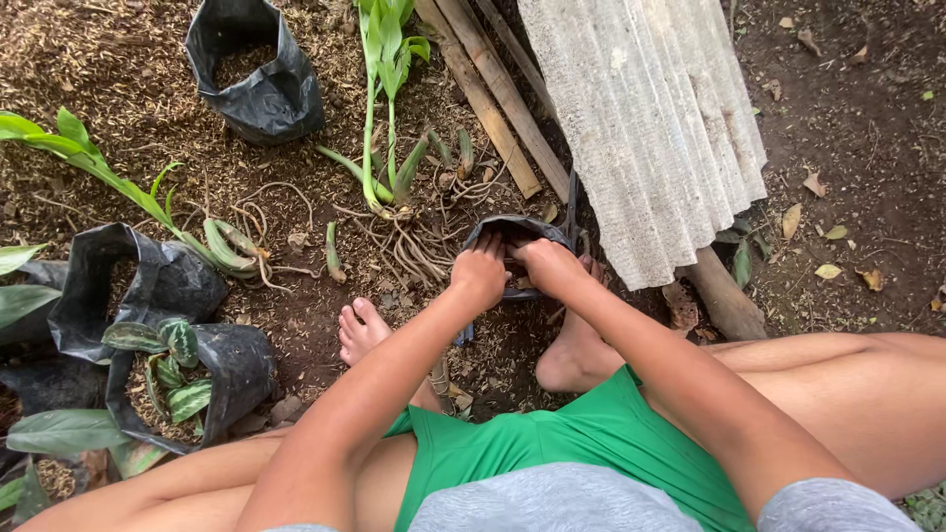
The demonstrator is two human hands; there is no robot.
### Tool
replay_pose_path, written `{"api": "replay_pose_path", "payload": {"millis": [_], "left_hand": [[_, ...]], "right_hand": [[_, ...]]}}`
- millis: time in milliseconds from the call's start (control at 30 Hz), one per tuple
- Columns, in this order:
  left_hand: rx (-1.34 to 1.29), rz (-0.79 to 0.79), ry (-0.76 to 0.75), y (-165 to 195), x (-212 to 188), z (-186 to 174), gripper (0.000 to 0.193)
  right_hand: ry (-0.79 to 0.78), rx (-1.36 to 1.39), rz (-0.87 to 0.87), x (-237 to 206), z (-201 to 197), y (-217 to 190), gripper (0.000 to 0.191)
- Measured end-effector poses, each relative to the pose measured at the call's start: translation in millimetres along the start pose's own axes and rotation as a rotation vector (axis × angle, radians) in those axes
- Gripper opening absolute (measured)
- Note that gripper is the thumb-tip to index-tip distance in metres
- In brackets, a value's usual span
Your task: The person sits on the ground in a plant nursery and trims roots and stems from seedlings using scissors. They open black plastic grow bags, scoop soil and mulch from a pile by hand to fill the bags, and place the trimmed seedlings into the filled bags, pressing soil around them.
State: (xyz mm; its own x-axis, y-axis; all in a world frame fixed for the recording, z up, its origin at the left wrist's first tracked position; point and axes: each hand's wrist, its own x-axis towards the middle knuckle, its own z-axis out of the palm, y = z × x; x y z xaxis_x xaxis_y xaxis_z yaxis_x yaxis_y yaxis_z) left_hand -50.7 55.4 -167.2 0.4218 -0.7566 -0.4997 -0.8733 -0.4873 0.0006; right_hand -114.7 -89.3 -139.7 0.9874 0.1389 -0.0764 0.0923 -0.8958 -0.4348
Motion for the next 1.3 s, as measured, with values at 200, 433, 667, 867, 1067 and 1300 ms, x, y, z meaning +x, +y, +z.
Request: {"api": "replay_pose_path", "payload": {"millis": [200,433,667,867,1067,1300], "left_hand": [[-0.138,0.056,0.068,-7.6,-44.8,-22.3,0.051],[-0.151,0.354,0.202,-8.0,-50.3,-35.4,0.063],[-0.149,0.333,0.467,-11.2,-27.0,10.4,0.024],[-0.439,0.343,0.345,-34.6,-36.2,-28.6,0.051],[-0.408,0.359,0.397,-56.8,-33.3,-25.2,0.069],[-0.215,0.079,0.182,-10.4,-21.7,18.8,0.126]], "right_hand": [[0.026,0.311,0.025,-25.9,-35.7,8.6,0.033],[-0.172,0.254,-0.022,-21.4,-37.1,0.3,0.013],[0.064,0.28,0.002,6.2,4.5,16.4,0.013],[-0.246,0.037,0.087,35.3,8.5,9.1,0.026],[-0.27,0.277,0.304,104.2,-65.1,-1.2,0.028],[0.126,0.331,0.508,213.4,-38.4,-16.9,0.069]]}}
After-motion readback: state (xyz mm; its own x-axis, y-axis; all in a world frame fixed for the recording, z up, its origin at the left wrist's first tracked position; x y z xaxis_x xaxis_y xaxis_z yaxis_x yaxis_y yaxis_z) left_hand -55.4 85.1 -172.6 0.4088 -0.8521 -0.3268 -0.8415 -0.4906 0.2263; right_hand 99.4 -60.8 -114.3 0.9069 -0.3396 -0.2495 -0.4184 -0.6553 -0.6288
